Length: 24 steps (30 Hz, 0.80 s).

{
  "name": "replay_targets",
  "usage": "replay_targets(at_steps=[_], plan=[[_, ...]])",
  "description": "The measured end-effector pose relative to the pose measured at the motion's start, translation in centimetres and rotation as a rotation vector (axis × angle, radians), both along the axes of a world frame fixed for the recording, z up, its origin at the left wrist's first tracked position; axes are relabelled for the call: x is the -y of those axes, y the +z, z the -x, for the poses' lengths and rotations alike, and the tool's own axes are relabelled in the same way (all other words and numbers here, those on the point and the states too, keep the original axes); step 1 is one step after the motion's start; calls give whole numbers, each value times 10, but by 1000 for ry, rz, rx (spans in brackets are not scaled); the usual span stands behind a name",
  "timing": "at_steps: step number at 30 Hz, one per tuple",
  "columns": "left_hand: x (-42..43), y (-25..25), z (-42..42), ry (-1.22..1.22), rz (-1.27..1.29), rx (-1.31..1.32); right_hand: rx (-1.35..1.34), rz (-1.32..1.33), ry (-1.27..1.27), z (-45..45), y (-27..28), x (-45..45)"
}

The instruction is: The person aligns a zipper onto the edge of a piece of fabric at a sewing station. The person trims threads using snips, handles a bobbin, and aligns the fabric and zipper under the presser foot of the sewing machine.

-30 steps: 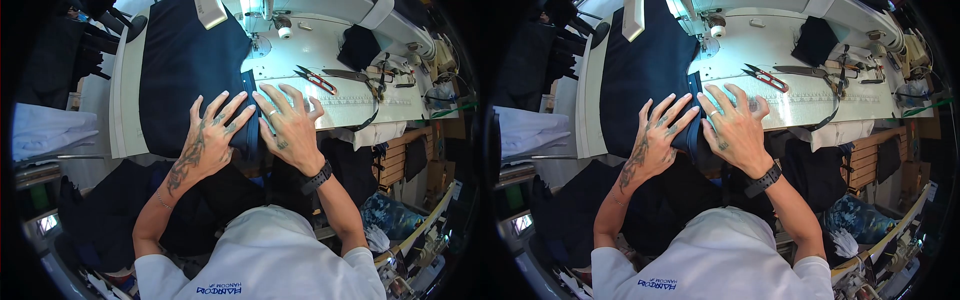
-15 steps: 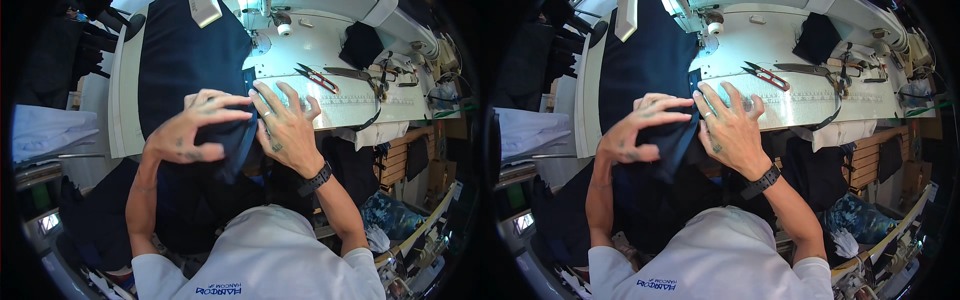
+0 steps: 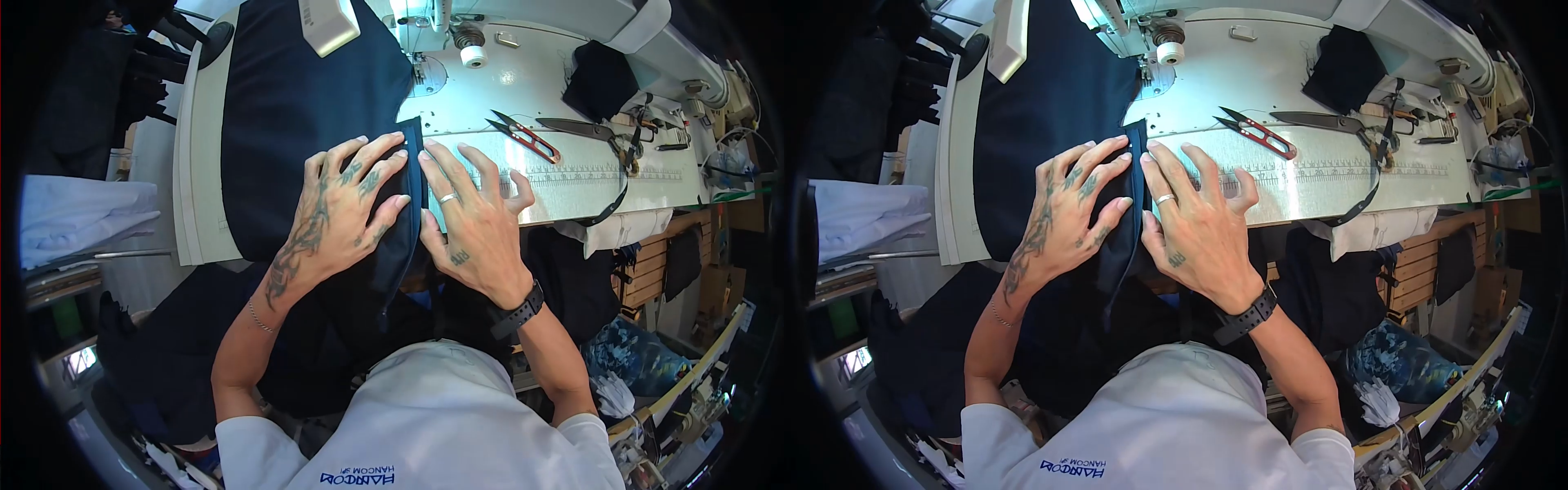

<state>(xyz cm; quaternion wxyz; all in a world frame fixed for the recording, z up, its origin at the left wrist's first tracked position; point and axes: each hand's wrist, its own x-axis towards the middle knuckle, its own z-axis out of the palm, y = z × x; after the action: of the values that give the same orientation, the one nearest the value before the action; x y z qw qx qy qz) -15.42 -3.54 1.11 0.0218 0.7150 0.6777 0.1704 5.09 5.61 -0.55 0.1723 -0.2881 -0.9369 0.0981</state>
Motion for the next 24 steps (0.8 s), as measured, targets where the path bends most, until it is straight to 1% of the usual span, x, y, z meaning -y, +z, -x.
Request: replay_targets(at_steps=[7, 10, 11, 13, 17, 24], plan=[[-1, 6, 4, -7, 140, 27, -11, 36, 10, 2, 2, -2], [-1, 10, 8, -35, 178, -15, 35, -24, 47, 3, 4, -6], [0, 9, 10, -34, 176, -17, 55, -31, 49, 3, 5, -7], [3, 3, 10, -21, 126, -154, 76, -42, 48, 2, 6, -9], [4, -6, 1, 52, 73, -111, 60, -38, 48, 2, 3, -8], [1, -9, 2, 46, 53, -139, 65, 5, 54, 2, 6, -11]])
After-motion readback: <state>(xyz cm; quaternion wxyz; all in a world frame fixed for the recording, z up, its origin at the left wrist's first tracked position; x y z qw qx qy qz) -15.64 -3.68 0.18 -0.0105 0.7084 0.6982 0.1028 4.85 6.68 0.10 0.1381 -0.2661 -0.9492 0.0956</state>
